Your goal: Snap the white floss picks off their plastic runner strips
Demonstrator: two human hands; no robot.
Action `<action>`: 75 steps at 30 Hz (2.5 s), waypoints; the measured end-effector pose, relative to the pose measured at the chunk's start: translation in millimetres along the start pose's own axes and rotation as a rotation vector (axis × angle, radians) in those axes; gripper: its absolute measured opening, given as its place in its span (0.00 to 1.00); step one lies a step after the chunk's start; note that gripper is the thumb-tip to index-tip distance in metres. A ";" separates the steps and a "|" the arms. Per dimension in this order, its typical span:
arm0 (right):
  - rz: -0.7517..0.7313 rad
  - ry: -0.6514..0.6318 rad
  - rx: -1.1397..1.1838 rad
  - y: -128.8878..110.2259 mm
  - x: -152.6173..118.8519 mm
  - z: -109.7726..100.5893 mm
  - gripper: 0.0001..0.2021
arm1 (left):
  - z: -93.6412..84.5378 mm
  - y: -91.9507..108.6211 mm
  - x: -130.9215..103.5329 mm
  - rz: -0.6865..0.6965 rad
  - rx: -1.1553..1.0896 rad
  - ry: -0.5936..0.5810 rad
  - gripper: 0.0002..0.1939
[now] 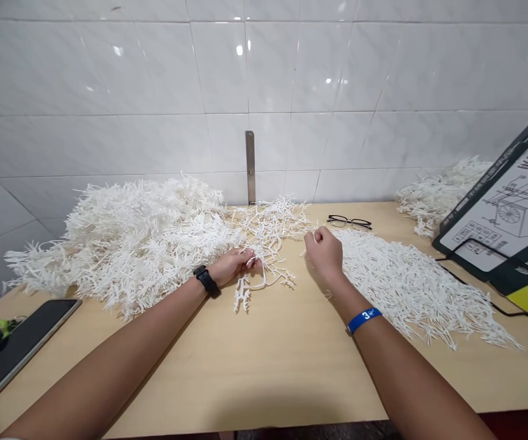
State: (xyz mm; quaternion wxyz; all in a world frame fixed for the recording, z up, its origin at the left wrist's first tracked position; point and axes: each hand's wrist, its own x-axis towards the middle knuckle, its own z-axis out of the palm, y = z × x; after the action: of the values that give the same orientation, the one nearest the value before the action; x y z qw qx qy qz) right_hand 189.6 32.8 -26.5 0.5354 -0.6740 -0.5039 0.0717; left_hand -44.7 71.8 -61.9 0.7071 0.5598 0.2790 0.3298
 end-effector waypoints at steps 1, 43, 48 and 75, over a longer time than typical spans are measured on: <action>-0.021 0.019 -0.034 -0.5 0.1 -0.7 0.16 | 0.1 0.8 -0.4 0.002 0.017 0.004 0.24; -0.123 -0.303 -0.265 -0.9 -7.7 0.4 0.15 | 0.3 6.6 0.0 -0.012 -0.052 0.115 0.21; -0.247 -0.177 -0.375 9.0 4.7 -3.7 0.06 | -0.2 5.2 0.2 0.007 0.030 0.094 0.22; -0.302 -0.780 0.226 -23.4 -44.1 16.8 0.15 | 5.3 -0.2 -0.4 0.103 0.418 -0.004 0.28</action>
State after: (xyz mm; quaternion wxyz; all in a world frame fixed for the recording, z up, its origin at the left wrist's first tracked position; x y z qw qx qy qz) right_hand 143.5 8.5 -34.4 0.3798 -0.4521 -0.7505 0.2967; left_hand -40.8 68.2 -61.0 0.5584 0.7083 0.3111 0.2995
